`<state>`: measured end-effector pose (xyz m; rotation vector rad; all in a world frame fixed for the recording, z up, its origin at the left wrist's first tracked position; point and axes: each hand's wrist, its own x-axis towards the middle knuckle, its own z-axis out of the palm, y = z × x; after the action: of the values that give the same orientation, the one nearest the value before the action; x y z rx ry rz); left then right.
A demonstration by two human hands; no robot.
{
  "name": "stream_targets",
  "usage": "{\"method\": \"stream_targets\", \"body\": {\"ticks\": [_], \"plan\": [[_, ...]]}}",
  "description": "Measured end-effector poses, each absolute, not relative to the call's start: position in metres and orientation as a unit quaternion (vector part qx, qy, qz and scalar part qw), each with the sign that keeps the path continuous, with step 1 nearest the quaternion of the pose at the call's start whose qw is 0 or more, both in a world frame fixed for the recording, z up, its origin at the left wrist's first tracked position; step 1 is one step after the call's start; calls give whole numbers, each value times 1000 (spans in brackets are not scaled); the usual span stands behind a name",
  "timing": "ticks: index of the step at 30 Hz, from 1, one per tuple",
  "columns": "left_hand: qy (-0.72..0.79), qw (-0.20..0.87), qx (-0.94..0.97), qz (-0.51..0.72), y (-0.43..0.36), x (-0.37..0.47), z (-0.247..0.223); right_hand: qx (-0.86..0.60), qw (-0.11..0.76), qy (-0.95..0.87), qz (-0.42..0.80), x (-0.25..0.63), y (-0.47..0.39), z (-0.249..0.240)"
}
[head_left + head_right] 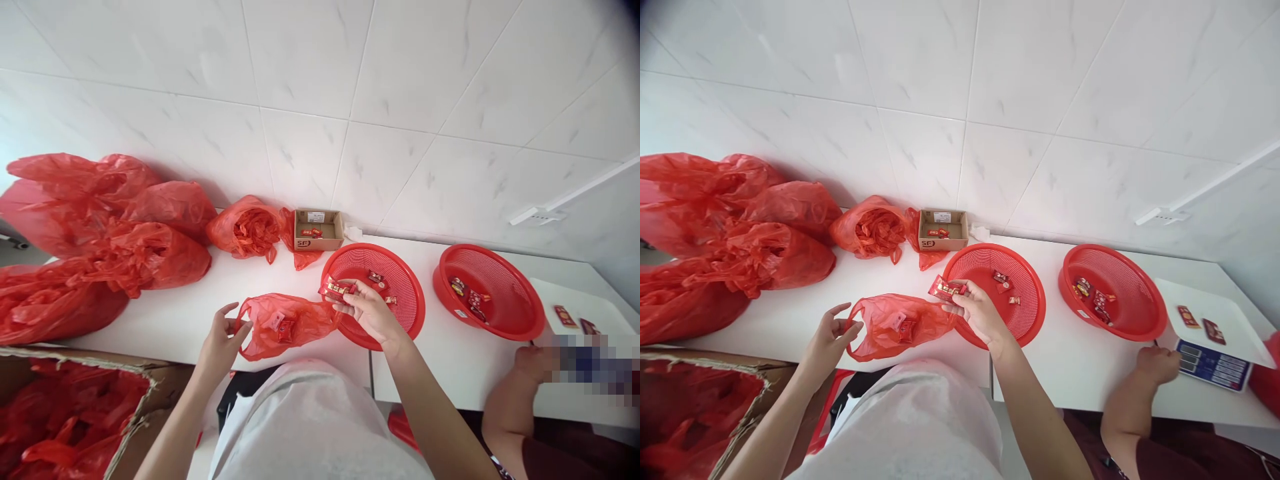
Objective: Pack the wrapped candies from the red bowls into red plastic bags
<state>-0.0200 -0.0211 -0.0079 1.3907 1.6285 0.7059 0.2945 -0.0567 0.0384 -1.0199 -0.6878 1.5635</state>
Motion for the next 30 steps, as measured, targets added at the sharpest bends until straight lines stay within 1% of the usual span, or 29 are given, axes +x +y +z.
{"method": "stream_targets", "body": {"ticks": [7, 12, 16, 19, 22, 24, 27, 30], "plan": [[658, 437, 540, 290, -17, -28, -13, -440, 526, -293, 667, 288, -57, 42], [669, 469, 518, 254, -13, -35, -10, -465, 509, -320, 650, 271, -55, 34], [653, 495, 524, 231, -14, -33, -3, -502, 463, -381, 623, 247, -52, 13], [645, 493, 535, 234, -15, -30, -1, -529, 440, -448, 571, 226, -51, -3], [647, 489, 536, 234, -15, -29, -2, -506, 407, -538, 537, 211, -50, -10], [649, 484, 538, 233, -14, -31, -3, -497, 389, -564, 532, 211, -48, -11], [651, 479, 546, 221, -13, -34, -5, -535, 418, -525, 513, 235, -41, -12], [649, 478, 550, 217, -14, -38, -5, -583, 460, -470, 477, 287, -36, -18]]}}
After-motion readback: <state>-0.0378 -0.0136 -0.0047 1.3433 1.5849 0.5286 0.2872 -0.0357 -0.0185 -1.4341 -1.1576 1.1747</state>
